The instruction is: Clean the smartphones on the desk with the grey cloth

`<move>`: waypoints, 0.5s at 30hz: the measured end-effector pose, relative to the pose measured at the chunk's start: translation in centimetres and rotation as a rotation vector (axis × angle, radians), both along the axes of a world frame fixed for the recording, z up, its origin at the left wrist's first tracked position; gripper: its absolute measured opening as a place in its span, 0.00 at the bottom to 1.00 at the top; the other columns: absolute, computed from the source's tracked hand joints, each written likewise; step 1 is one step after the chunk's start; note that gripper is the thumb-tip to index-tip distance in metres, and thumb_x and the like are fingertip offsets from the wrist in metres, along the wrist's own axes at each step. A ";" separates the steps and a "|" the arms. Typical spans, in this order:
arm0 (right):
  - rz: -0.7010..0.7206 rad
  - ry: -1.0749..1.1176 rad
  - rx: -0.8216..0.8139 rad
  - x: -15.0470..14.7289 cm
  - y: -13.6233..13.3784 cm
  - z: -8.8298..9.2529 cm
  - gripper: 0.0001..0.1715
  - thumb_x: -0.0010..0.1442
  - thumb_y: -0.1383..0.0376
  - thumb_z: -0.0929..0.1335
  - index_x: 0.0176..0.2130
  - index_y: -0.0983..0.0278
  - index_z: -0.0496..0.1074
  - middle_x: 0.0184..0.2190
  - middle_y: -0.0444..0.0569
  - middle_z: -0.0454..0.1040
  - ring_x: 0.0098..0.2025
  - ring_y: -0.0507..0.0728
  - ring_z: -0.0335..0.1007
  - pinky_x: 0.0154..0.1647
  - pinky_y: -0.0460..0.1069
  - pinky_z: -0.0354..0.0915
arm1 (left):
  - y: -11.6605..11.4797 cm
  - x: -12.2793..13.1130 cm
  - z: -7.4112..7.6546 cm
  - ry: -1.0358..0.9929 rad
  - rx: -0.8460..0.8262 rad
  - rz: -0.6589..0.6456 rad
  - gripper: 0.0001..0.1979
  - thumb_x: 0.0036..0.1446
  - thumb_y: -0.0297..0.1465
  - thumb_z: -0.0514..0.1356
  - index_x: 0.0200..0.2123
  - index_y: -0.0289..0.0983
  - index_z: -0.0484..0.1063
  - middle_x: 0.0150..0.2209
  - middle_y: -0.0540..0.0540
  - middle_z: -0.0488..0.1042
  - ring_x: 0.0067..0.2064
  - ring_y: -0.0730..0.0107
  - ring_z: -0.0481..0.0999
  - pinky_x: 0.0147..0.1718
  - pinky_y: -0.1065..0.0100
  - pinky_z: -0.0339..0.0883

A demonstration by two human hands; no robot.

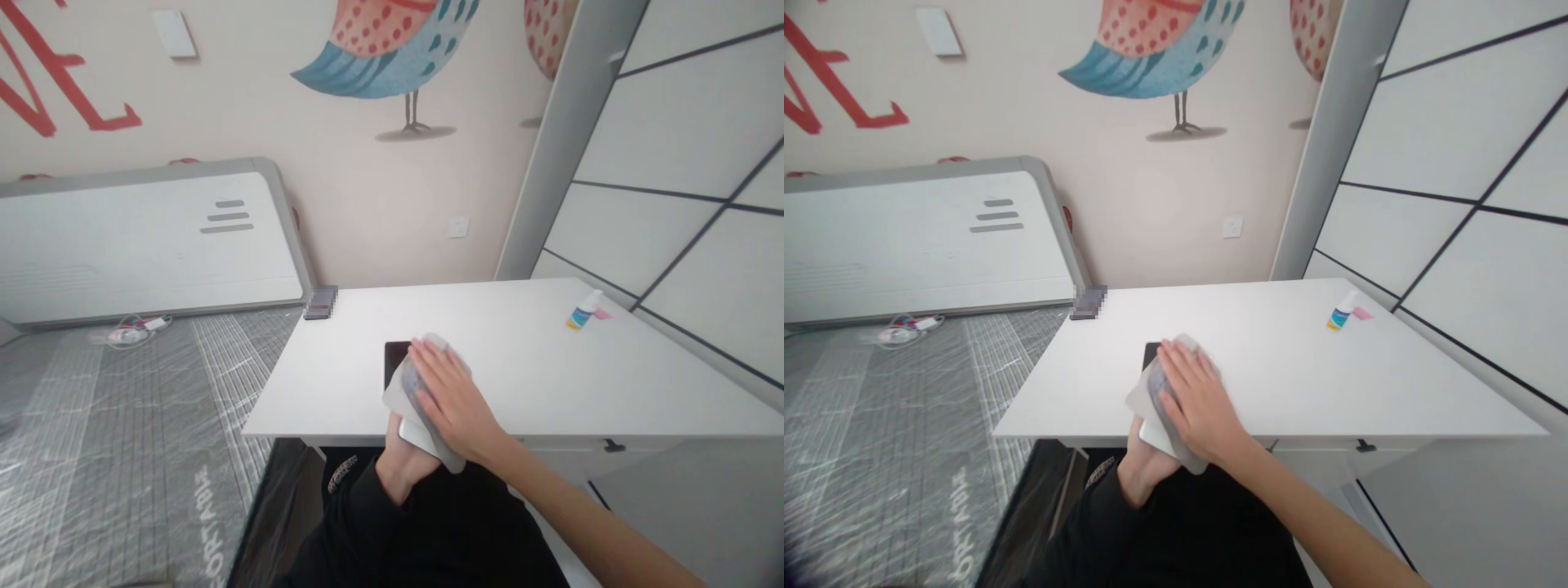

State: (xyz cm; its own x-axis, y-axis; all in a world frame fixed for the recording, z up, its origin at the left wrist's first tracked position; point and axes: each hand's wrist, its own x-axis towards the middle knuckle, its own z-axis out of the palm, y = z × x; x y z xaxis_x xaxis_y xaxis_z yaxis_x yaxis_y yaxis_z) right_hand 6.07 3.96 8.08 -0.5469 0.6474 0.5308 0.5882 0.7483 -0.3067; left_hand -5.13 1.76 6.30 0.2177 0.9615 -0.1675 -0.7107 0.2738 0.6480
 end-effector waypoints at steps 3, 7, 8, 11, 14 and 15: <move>-0.104 0.078 0.013 -0.6 -0.4 -0.2 0.52 0.71 0.65 0.60 0.75 0.54 0.20 0.78 0.50 0.40 0.77 0.74 0.41 0.72 0.78 0.51 | -0.1 0.3 0.1 -0.011 0.040 0.021 0.29 0.70 0.39 0.42 0.52 0.33 0.80 0.60 0.36 0.77 0.64 0.57 0.74 0.62 0.59 0.68; 0.085 -0.041 0.018 -0.9 -1.4 -0.2 0.53 0.70 0.60 0.63 0.76 0.55 0.23 0.77 0.49 0.46 0.76 0.71 0.48 0.72 0.72 0.57 | -0.3 -0.2 -0.5 0.013 0.127 0.136 0.27 0.67 0.31 0.43 0.56 0.43 0.78 0.65 0.47 0.73 0.71 0.70 0.64 0.66 0.64 0.61; 0.102 -0.058 0.024 -0.6 -1.0 0.0 0.51 0.71 0.59 0.62 0.76 0.54 0.25 0.76 0.49 0.48 0.76 0.70 0.50 0.73 0.72 0.57 | -0.3 -0.3 -0.6 0.008 0.106 0.098 0.25 0.67 0.30 0.46 0.57 0.47 0.78 0.66 0.50 0.72 0.72 0.68 0.63 0.68 0.61 0.59; -0.048 -0.010 0.036 0.4 0.8 0.7 0.45 0.74 0.59 0.59 0.77 0.54 0.29 0.76 0.51 0.50 0.76 0.70 0.48 0.73 0.73 0.53 | -0.2 -0.5 -0.4 -0.002 0.011 -0.089 0.21 0.68 0.38 0.52 0.56 0.43 0.79 0.63 0.43 0.76 0.67 0.52 0.71 0.66 0.50 0.63; -0.137 0.020 0.044 0.2 0.4 0.4 0.46 0.73 0.61 0.60 0.77 0.59 0.30 0.77 0.53 0.46 0.77 0.72 0.44 0.74 0.73 0.50 | -0.5 -0.3 -0.3 0.022 0.088 -0.062 0.26 0.69 0.40 0.47 0.54 0.35 0.80 0.61 0.37 0.77 0.64 0.53 0.75 0.62 0.54 0.67; -0.098 -0.003 0.055 -0.1 -0.3 0.1 0.47 0.72 0.61 0.61 0.77 0.61 0.30 0.77 0.53 0.45 0.77 0.72 0.44 0.75 0.72 0.50 | -0.8 -0.2 -0.4 0.038 0.143 0.004 0.27 0.69 0.38 0.44 0.54 0.35 0.80 0.64 0.39 0.74 0.68 0.57 0.70 0.63 0.58 0.65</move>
